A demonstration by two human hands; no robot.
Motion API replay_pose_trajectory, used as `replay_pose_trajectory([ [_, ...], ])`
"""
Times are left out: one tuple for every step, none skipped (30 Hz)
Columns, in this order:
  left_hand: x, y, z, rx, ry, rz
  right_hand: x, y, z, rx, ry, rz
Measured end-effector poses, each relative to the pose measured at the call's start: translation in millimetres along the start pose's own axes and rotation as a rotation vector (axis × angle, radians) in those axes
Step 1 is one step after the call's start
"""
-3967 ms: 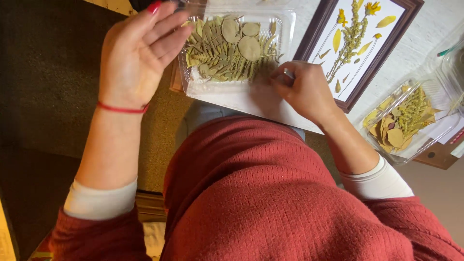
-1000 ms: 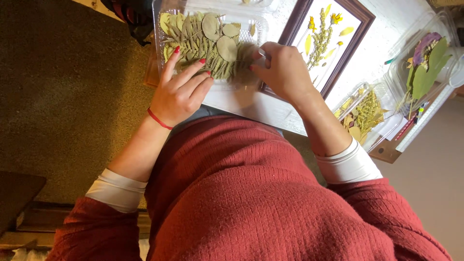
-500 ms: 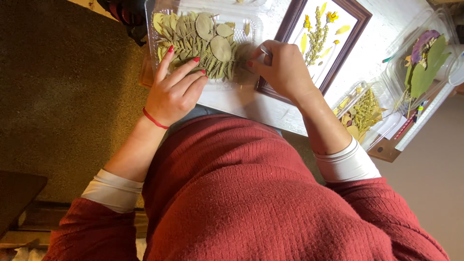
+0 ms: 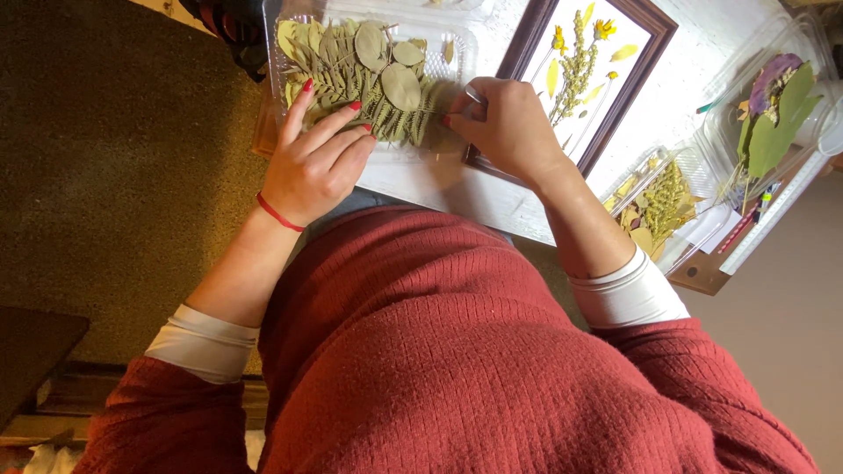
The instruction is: Arranging and placing various dried flowers and leaves into a small picture frame using tweezers.
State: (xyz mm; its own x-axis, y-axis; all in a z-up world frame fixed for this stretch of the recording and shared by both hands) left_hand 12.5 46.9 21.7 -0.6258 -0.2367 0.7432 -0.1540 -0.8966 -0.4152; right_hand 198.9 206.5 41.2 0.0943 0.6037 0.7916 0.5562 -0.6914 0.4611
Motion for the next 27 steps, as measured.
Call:
replay_pose_trajectory([
  [0,0,0,0.001,0.001,0.006,0,0,2,-0.013,-0.052,-0.023],
  [1,-1,0,0.002,0.001,0.013,0,1,5,-0.026,-0.105,-0.045],
  [1,-1,0,0.002,0.001,0.013,4,1,2,-0.026,-0.104,-0.045],
  [2,-1,1,0.002,-0.004,0.017,6,2,1,-0.066,-0.116,-0.081],
  [4,-1,1,0.002,-0.009,0.022,8,3,1,-0.105,-0.127,-0.118],
  [4,-1,1,0.003,-0.009,0.022,10,4,0,-0.105,-0.126,-0.119],
  [6,-1,1,0.008,0.018,0.053,12,5,-2,-0.085,-0.144,-0.12],
  [8,-1,1,0.013,0.043,0.083,14,5,-4,-0.064,-0.162,-0.121],
  [8,-1,-1,0.014,0.043,0.083,14,5,-1,-0.064,-0.162,-0.122],
  [8,0,-3,0.044,0.059,0.112,13,5,2,-0.066,-0.195,-0.141],
  [9,0,-6,0.074,0.074,0.141,11,6,5,-0.069,-0.228,-0.161],
  [10,-5,-5,0.074,0.074,0.142,13,7,4,-0.069,-0.227,-0.161],
  [11,-10,-6,0.105,0.089,0.145,16,7,2,-0.029,-0.26,-0.147],
  [12,-15,-7,0.135,0.103,0.147,18,7,-1,0.011,-0.294,-0.134],
  [12,-19,-8,0.135,0.102,0.147,18,6,-2,0.012,-0.294,-0.134],
  [10,-23,-9,0.162,0.093,0.124,19,5,-3,-0.003,-0.261,-0.123],
  [9,-27,-11,0.189,0.085,0.101,20,4,-3,-0.018,-0.229,-0.111],
  [5,-26,-14,0.189,0.084,0.1,18,3,0,-0.018,-0.229,-0.111],
  [1,-26,-17,0.184,0.071,0.09,16,1,3,-0.015,-0.212,-0.094],
  [-4,-25,-20,0.176,0.06,0.079,14,-1,7,-0.015,-0.194,-0.075],
  [-6,-22,-24,0.174,0.062,0.077,12,-1,7,-0.017,-0.195,-0.074],
  [-9,-18,-28,0.178,0.046,0.074,13,0,6,0.006,-0.142,-0.029],
  [-11,-14,-31,0.181,0.029,0.071,13,1,6,0.03,-0.088,0.015],
  [-5,-12,-33,0.182,0.03,0.069,15,3,3,0.029,-0.09,0.015],
  [0,-11,-36,0.195,-0.002,0.056,18,5,0,0.025,-0.097,0.046],
  [6,-9,-38,0.212,-0.034,0.042,21,6,-4,0.022,-0.104,0.075],
  [10,-6,-40,0.216,-0.035,0.039,19,7,-3,0.023,-0.106,0.072],
])
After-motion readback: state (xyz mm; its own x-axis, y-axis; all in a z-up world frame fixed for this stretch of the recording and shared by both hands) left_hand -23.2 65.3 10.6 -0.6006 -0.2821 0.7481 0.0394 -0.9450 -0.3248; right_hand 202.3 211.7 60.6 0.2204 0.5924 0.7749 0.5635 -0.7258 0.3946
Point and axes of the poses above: each hand's wrist, its own y-axis away from the middle knuckle, its own x-axis out of the back of the hand, z = x × y, the point moved 6 cm from there along -y, towards the middle knuckle, and after that the axes turned 7 degrees about y, right-handed, at the moved point
